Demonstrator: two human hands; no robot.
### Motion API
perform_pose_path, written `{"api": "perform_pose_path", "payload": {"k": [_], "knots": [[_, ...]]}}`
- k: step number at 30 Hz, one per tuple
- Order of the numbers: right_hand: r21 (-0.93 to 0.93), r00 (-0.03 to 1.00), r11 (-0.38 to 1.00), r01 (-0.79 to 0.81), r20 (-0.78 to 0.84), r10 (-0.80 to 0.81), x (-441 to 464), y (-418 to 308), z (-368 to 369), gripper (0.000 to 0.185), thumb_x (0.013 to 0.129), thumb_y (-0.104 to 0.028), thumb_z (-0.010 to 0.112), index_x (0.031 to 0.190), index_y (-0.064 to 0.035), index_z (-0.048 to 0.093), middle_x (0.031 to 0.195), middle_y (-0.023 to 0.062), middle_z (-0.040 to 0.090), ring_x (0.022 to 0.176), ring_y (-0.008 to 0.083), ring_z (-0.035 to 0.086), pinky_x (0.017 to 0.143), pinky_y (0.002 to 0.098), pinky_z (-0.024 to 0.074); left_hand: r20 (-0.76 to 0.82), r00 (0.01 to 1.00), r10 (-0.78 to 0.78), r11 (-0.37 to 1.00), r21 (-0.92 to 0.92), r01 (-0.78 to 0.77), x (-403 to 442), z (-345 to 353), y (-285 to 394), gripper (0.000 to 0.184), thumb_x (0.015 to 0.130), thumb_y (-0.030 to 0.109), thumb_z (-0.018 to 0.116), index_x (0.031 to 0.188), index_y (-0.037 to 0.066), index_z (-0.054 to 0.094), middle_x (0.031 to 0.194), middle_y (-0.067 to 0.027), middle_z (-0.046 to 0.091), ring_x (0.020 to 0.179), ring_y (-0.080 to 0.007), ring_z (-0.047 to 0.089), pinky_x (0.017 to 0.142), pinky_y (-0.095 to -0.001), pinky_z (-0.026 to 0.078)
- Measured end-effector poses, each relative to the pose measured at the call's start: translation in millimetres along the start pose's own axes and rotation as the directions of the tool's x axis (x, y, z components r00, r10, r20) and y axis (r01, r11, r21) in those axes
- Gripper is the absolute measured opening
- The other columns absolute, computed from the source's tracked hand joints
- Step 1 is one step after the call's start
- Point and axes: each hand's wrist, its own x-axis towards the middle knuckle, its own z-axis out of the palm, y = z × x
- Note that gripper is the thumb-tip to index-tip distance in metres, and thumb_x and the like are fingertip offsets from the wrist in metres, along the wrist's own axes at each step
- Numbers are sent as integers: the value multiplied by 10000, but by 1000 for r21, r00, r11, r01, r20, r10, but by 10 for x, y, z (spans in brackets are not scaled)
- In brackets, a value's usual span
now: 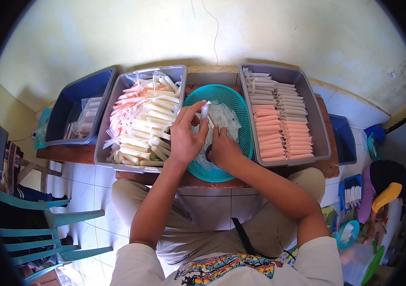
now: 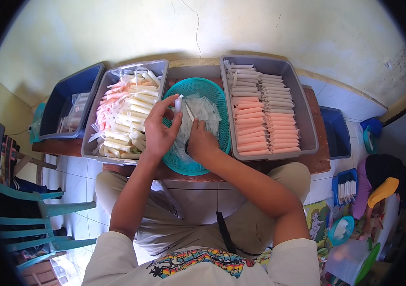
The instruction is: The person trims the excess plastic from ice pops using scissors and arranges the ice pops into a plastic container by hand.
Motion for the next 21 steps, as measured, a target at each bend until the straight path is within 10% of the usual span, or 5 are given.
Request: {"api": "perform_pose_path", "payload": {"k": [2,9,14,21], "knots": [[64,1000,998,-1,15,0,-4,18,-7,926,826,-165,818,1563,103,325,1316,317,512,1050,531,698,895,540,610,1,1000,5,1000,-14,-5,-8,10,3,500,858,-33,782,1337,82,697,1027,-98,704,755,-190,662,713,-336,567],[94,996,993,66,50,-71,-180,24,-387,913,856,-197,828,1602,2,341,1303,316,533,1070,524,687,920,542,595,9,999,-38,994,-101,39,-18,3,-4,452,902,-45,780,1331,59,682,1054,-91,730,826,-128,692,762,-298,586],[186,912,897,402,-169,-374,-328,197,-924,753,897,-200,808,1534,19,470,1188,272,657,1038,436,719,911,487,580,1,996,-88,967,-240,85,-46,34,76,434,906,-37,795,1304,48,646,1025,-78,722,837,-124,693,775,-298,580],[323,855,807,494,-348,-384,-502,438,-980,503,918,-141,798,1388,-62,637,1069,171,764,963,321,760,844,438,595,94,978,-184,894,-397,207,-137,177,283,426,929,-34,790,1287,42,572,1074,-93,692,875,-142,720,795,-298,593]]}}
